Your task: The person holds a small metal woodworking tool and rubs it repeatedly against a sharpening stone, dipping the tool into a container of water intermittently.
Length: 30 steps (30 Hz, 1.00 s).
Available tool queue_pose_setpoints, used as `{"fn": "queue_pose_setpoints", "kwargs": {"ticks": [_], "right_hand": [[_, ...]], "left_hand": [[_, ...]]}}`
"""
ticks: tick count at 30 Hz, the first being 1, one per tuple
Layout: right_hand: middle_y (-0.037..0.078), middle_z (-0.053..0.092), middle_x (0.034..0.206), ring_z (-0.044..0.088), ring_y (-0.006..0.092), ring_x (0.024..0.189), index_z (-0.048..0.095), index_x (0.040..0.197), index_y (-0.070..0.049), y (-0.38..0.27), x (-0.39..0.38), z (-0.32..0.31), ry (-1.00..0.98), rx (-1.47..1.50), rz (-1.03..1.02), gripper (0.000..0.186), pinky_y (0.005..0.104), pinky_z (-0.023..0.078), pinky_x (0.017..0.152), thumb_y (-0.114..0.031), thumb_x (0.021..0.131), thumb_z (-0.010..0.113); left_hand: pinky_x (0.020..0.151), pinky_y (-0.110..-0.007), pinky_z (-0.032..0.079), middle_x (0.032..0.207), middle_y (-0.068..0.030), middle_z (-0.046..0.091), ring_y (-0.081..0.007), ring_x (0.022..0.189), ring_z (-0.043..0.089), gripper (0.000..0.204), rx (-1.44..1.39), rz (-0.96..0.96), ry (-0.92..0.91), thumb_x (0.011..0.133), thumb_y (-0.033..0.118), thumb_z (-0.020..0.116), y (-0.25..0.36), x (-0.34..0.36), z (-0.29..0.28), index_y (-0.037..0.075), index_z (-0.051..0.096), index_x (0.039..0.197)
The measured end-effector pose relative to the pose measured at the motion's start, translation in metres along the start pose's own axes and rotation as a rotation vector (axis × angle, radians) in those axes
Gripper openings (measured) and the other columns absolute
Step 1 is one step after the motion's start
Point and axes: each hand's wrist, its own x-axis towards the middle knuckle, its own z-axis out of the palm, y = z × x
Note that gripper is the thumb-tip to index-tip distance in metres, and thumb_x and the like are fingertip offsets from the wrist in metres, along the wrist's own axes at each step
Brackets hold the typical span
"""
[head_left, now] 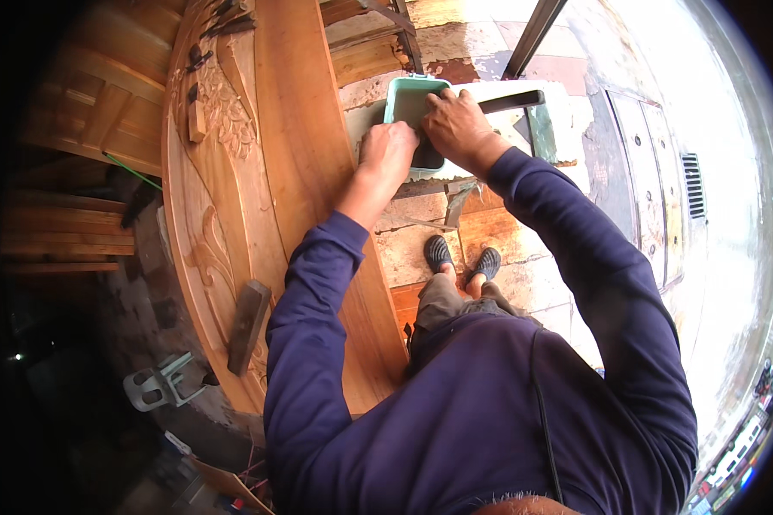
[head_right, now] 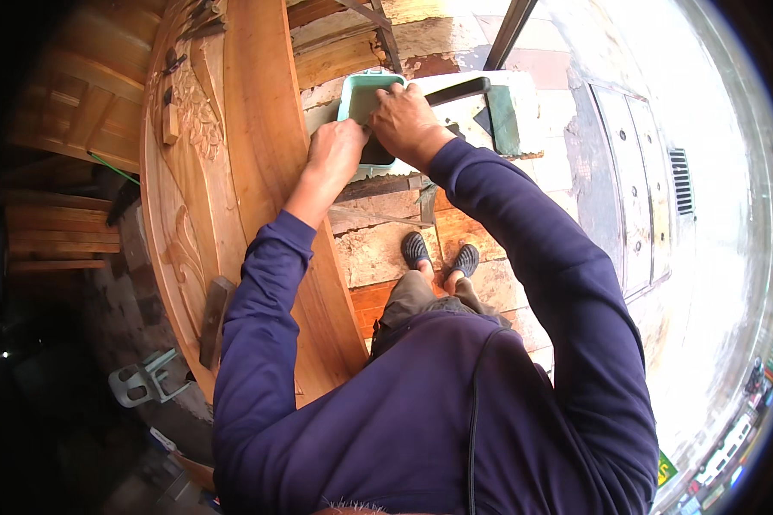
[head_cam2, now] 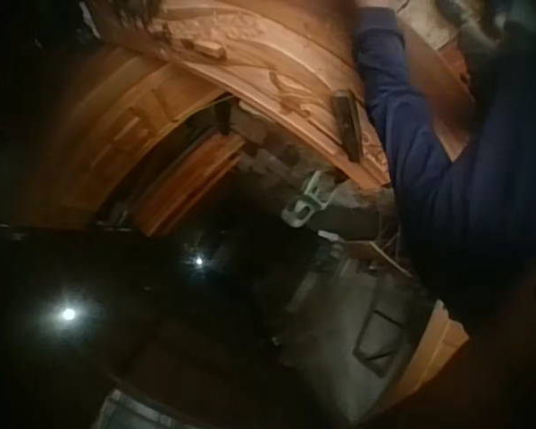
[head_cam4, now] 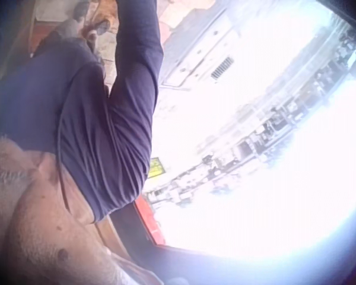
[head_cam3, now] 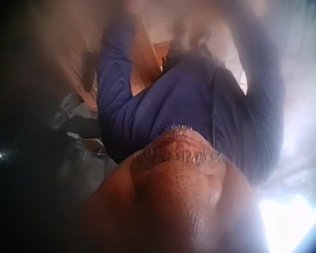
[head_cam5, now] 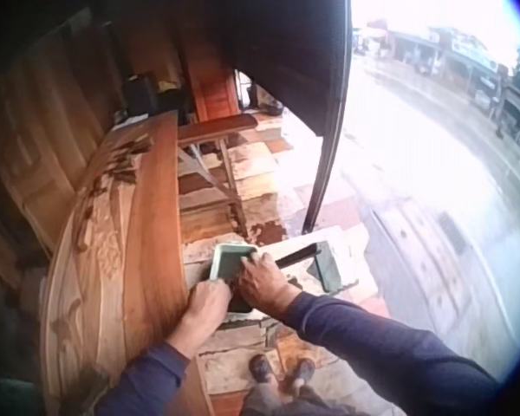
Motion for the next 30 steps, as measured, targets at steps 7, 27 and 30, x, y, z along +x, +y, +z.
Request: {"fn": "queue_pose_setpoints", "kwargs": {"ticks": [7,27,30], "right_hand": [[0.014,0.077,0.088,0.078,0.0261,0.08,0.085,0.109,-0.017,0.036,-0.022,0.017,0.189,0.822,0.36,0.021,0.0406,0.062,0.079,-0.021,0.1,0.066],[0.006,0.072,0.096,0.068,0.0142,0.08,0.07,0.127,0.001,0.005,-0.145,0.048,0.193,2.586,0.39,0.023,0.0301,0.057,0.077,-0.008,0.106,0.065],[0.006,0.072,0.096,0.068,0.0161,0.083,0.07,0.127,0.0,0.004,-0.156,0.056,0.219,2.662,0.309,0.022,0.0319,0.057,0.082,-0.008,0.106,0.066]], "left_hand": [[0.075,-0.044,0.063,0.096,-0.0155,0.079,-0.0341,0.088,0.078,0.017,-0.282,-0.148,0.109,0.1,0.011,0.065,0.011,-0.01,-0.043,0.01,0.082,0.101],[0.073,-0.022,0.056,0.113,-0.009,0.078,-0.0087,0.088,0.069,0.027,-1.557,-0.467,0.249,0.104,0.022,0.074,0.117,-0.028,-0.074,0.001,0.077,0.121],[0.074,-0.023,0.056,0.109,-0.0077,0.078,-0.0085,0.088,0.07,0.017,-1.663,-0.397,0.257,0.1,0.013,0.079,0.135,-0.028,-0.072,0.001,0.077,0.112]]}}
